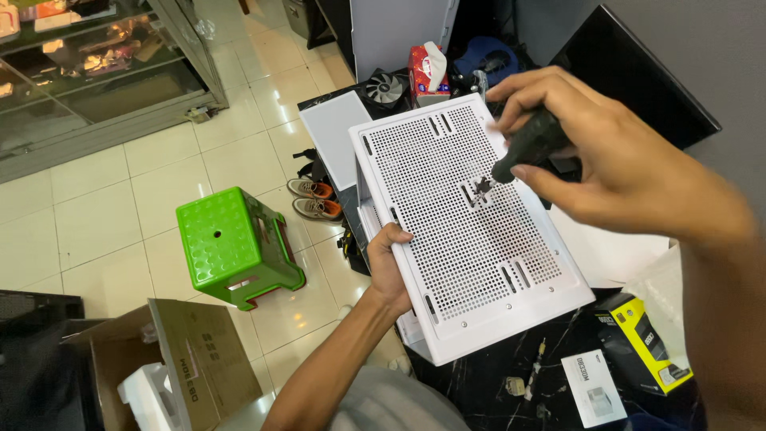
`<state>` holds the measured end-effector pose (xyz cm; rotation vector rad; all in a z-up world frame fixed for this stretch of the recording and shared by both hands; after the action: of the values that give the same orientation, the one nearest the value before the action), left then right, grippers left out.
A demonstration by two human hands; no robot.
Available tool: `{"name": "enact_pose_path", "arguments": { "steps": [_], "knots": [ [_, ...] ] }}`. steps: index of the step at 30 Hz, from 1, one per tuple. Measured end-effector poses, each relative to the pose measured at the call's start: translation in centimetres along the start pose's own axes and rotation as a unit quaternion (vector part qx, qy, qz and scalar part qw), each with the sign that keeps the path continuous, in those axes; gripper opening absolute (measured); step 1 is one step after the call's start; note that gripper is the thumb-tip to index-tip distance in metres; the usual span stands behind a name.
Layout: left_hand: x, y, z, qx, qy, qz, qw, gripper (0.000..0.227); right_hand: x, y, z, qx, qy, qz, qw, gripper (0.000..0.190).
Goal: The person uses a screwdriver to fasten screws into the perforated metal panel of a white computer case. They systematically tighten multiple screws along the edges and center of the panel while holding the case steady.
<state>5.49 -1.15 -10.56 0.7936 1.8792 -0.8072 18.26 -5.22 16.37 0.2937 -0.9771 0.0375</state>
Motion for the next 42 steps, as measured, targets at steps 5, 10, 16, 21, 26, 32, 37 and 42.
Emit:
{"name": "enact_pose_path", "arguments": {
  "steps": [5,10,16,21,26,32,37,42],
  "knots": [
    [-0.1,-0.1,-0.1,0.001,0.011,-0.012,1.000,0.038,-1.4,-1.5,-2.1,0.032,-0.128,-0.184,0.974,0.034],
    [0.0,0.0,0.0,0.010,0.010,-0.011,1.000,0.035,0.0,-0.2,0.1,0.065,0.007,-0.015,0.998,0.041],
    [-0.2,-0.2,-0.1,0.001,0.004,0.009,1.000,0.041,-2.4,-2.9,-3.3,0.039,-0.277,-0.219,0.935,0.058],
    [-0.1,0.1,0.0,0.002,-0.003,0.006,1.000,0.041,-0.2,-0.3,0.4,0.048,-0.019,-0.050,0.997,0.040],
    [-0.2,-0.1,-0.2,0.006,-0.019,0.004,1.000,0.036,-1.6,-2.0,-2.8,0.045,-0.181,-0.225,0.956,0.034],
    [-0.1,-0.1,0.0,0.010,-0.005,-0.003,1.000,0.041,-0.6,-0.2,-0.1,0.033,0.013,-0.009,0.999,0.032],
    [-0.3,0.1,-0.1,0.000,-0.004,0.008,1.000,0.041,-2.9,-2.5,-4.0,0.026,-0.248,-0.272,0.929,0.044],
    [-0.3,0.0,-0.2,0.008,-0.006,-0.005,1.000,0.035,0.4,0.1,-2.5,0.017,-0.054,-0.047,0.997,0.033]
  ]
}}
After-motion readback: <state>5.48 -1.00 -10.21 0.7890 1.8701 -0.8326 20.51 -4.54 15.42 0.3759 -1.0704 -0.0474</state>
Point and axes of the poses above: each hand's wrist, its own y-axis towards the middle knuckle, its own x-axis out of the back of the hand, z = x × y, the point moved 5 cm from there along y, towards the middle knuckle, and after that the axes turned 11 degrees about y, right-handed, at the moved point
